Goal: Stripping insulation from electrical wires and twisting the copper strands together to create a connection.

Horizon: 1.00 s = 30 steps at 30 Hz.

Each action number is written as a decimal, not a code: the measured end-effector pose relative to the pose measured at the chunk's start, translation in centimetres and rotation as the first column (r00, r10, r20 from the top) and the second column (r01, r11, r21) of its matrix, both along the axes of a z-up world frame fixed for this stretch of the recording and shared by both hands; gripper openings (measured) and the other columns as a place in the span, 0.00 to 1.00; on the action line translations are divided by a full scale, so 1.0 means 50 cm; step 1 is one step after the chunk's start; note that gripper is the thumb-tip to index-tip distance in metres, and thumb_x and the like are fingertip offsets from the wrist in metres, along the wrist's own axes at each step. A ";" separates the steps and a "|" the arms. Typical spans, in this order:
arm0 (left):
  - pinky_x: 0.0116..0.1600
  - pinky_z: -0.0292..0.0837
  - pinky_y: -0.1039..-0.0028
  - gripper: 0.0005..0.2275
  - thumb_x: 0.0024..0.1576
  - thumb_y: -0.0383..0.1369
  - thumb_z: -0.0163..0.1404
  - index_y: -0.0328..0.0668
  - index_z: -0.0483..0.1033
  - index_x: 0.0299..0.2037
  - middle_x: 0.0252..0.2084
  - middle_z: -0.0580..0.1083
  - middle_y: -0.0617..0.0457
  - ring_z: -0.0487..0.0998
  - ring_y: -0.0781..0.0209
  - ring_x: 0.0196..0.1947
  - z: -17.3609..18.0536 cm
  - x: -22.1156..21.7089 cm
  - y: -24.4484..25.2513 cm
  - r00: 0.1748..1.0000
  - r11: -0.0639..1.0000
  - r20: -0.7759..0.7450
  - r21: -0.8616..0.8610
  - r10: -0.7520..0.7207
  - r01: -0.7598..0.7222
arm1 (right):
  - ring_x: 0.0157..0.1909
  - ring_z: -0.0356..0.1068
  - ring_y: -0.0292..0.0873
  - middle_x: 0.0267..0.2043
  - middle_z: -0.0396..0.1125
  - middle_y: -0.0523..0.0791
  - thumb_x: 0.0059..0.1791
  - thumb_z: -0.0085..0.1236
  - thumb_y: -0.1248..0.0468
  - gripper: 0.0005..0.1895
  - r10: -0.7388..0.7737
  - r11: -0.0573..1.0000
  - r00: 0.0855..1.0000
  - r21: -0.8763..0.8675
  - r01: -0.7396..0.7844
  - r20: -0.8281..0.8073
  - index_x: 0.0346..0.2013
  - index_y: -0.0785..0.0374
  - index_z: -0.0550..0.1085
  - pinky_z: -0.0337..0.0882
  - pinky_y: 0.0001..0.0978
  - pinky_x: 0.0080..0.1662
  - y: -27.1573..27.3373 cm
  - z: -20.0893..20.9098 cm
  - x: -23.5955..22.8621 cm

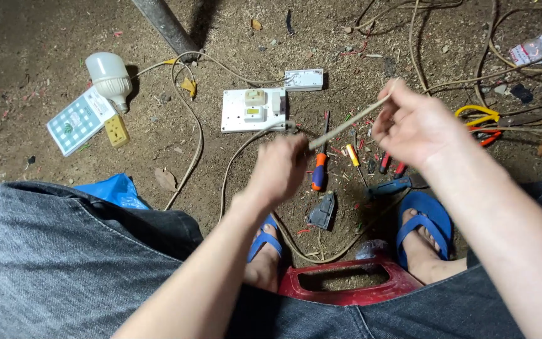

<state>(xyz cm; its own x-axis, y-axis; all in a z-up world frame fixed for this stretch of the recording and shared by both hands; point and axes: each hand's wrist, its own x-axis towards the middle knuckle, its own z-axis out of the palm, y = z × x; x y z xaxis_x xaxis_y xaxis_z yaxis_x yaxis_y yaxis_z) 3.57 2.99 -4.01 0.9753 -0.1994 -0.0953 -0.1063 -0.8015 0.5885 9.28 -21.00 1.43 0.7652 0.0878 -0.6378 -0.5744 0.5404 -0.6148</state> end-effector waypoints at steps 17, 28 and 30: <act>0.68 0.66 0.41 0.30 0.61 0.48 0.54 0.33 0.67 0.66 0.60 0.73 0.30 0.72 0.33 0.65 0.163 -0.009 -0.038 0.972 0.930 -0.189 -0.361 -0.140 0.064 | 0.45 0.65 0.34 0.44 0.69 0.38 0.53 0.62 0.51 0.11 0.133 0.981 0.986 0.126 -0.146 0.104 0.46 0.49 0.77 0.67 0.24 0.45 0.063 -0.081 -0.040; 0.31 0.77 0.76 0.12 0.63 0.43 0.54 0.43 0.84 0.40 0.22 0.77 0.53 0.77 0.67 0.23 0.071 -0.012 -0.040 0.966 0.770 -0.229 -0.594 0.117 -0.234 | 0.54 0.61 0.46 0.49 0.67 0.41 0.53 0.61 0.51 0.11 0.272 0.962 0.962 -0.030 -0.271 0.005 0.45 0.51 0.75 0.62 0.42 0.57 0.133 -0.037 -0.090; 0.31 0.75 0.76 0.12 0.64 0.43 0.54 0.48 0.85 0.38 0.20 0.76 0.56 0.76 0.69 0.23 0.075 -0.018 -0.043 0.969 0.802 -0.209 -0.553 0.129 -0.226 | 0.57 0.61 0.48 0.52 0.68 0.43 0.52 0.61 0.51 0.12 0.276 0.961 0.961 -0.010 -0.276 -0.013 0.44 0.53 0.77 0.62 0.45 0.60 0.124 -0.041 -0.082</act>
<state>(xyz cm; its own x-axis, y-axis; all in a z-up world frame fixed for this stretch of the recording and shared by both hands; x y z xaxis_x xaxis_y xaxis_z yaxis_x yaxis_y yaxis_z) 2.69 0.82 -0.24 0.9813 -0.0894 -0.1703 0.1346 -0.3130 0.9402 5.20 -14.81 -0.62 0.7048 0.2875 -0.6486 -0.7075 0.3526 -0.6125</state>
